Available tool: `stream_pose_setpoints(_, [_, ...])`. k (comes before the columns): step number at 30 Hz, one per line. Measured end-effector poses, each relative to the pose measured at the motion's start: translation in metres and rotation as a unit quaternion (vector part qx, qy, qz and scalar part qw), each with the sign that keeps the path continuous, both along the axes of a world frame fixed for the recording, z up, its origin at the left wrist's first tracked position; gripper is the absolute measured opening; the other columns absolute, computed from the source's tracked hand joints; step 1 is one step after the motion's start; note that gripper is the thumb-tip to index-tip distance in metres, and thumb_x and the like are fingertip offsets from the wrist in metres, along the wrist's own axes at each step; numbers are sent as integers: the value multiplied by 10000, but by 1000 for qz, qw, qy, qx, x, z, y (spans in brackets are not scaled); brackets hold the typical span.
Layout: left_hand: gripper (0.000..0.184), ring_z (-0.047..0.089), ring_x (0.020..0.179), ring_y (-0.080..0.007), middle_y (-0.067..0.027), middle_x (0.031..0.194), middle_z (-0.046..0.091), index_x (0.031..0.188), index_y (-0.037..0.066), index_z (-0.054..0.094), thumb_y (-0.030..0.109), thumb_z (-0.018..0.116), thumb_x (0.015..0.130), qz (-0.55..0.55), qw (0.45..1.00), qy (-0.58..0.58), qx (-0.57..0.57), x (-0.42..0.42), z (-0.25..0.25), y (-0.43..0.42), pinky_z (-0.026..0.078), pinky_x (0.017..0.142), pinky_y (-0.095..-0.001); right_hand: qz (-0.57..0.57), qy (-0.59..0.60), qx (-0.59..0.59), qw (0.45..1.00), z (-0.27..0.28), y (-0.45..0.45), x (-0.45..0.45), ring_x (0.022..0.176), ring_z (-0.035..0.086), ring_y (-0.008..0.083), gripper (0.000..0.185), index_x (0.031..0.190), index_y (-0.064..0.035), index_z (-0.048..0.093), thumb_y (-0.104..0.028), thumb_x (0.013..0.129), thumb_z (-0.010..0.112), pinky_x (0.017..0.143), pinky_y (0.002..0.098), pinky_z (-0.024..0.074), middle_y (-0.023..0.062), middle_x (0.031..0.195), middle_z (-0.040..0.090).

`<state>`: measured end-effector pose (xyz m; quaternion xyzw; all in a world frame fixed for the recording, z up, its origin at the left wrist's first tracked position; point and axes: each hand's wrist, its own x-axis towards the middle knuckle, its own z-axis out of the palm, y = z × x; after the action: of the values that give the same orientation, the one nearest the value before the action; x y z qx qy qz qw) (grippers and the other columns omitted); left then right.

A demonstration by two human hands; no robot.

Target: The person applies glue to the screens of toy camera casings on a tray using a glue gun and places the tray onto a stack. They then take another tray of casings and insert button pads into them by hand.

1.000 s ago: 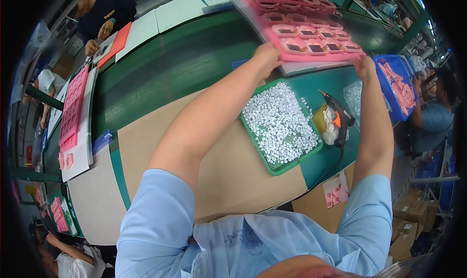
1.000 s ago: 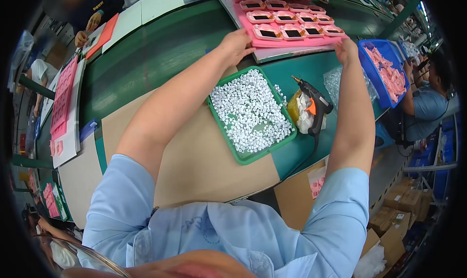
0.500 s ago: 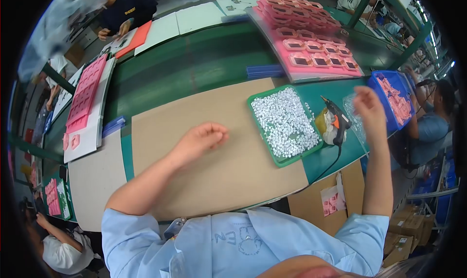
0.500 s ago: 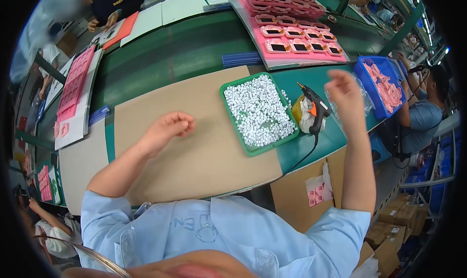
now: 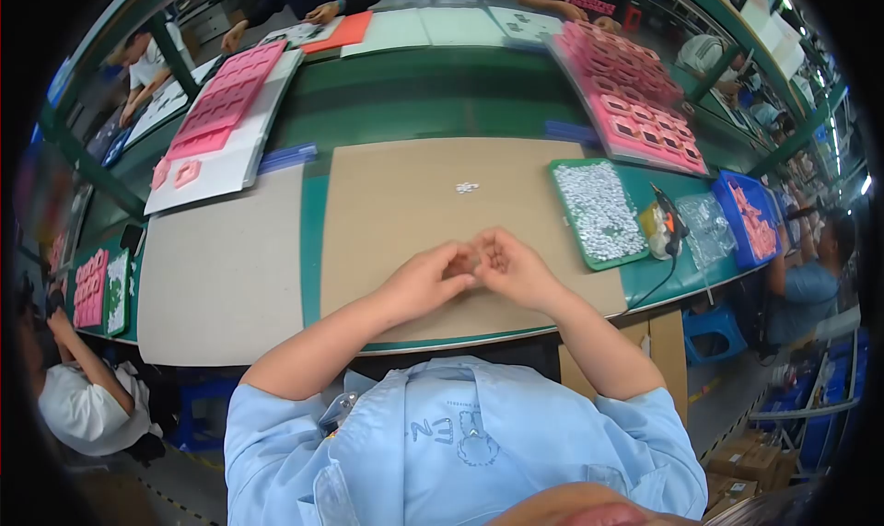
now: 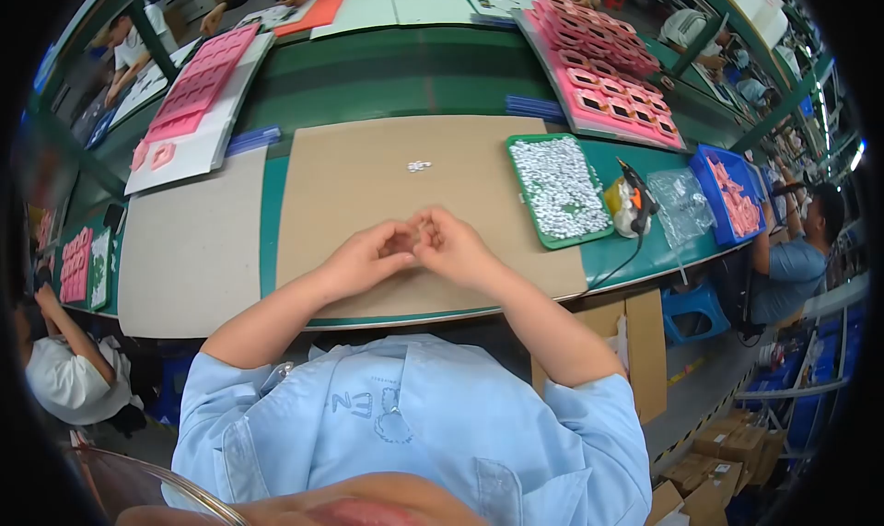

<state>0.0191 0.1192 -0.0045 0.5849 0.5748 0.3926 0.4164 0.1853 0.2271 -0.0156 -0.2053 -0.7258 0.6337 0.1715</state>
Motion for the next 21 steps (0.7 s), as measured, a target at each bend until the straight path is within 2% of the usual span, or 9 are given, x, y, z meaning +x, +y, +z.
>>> stream_pose_setpoints(2, [370,598,1031,-192,-108,1053,607,1193,11,467,37,613,855,47,998,-12,33,-20,-13,2,477,884,-301,-6,69,-26,997,-10,3,-38,699,535,63,290,1121,-45,466,-16,845,548,660,221,468,2,817,541])
stream_pose_setpoints(5, [339,606,1010,-187,-108,1046,609,1159,-5,479,16,610,847,125,989,-7,79,-50,-16,3,483,869,-291,-15,30,-134,990,-2,7,-87,716,548,69,295,1148,-58,447,-30,866,530,679,237,481,14,855,558])
stream_pose_setpoints(6, [301,607,1003,-176,-102,1028,614,1127,-6,497,6,604,845,162,984,-37,70,-59,-19,5,489,844,-281,-10,39,-132,991,-5,7,-102,726,559,73,251,1131,-69,466,-71,887,524,670,233,476,12,855,575])
stream_pose_setpoints(9, [250,650,897,-235,-141,986,650,1072,-2,539,32,604,832,212,972,-83,59,-85,-28,0,502,783,-320,38,20,-101,994,-16,15,-138,724,559,69,228,1113,-82,486,-130,899,548,645,220,457,5,847,587])
stream_pose_setpoints(12, [200,658,858,-235,-147,973,657,1037,-3,564,31,587,841,226,971,-55,54,-99,-38,5,502,773,-317,-5,-2,-137,991,-19,11,-153,735,554,62,210,1089,-88,505,-177,907,563,633,207,434,0,847,601])
stream_pose_setpoints(15, [179,653,879,-235,-148,963,658,1026,1,575,41,576,852,228,971,-53,56,-97,-43,6,500,774,-321,7,40,-125,991,-32,12,-151,749,550,56,199,1075,-85,513,-184,911,569,648,207,428,2,858,608])
stream_pose_setpoints(16, [185,650,879,-185,-116,957,660,1045,4,566,-3,570,860,220,973,-42,63,-97,-45,6,505,788,-288,8,32,-123,992,-31,13,-151,753,549,55,194,1073,-82,516,-181,913,566,653,203,426,3,856,608])
stream_pose_setpoints(21, [187,632,923,-184,-111,980,651,1054,10,564,-14,549,869,194,979,-25,49,-95,-35,3,496,816,-290,19,2,-132,991,-26,19,-145,751,541,50,197,1079,-63,529,-152,909,571,668,198,421,-1,822,597])
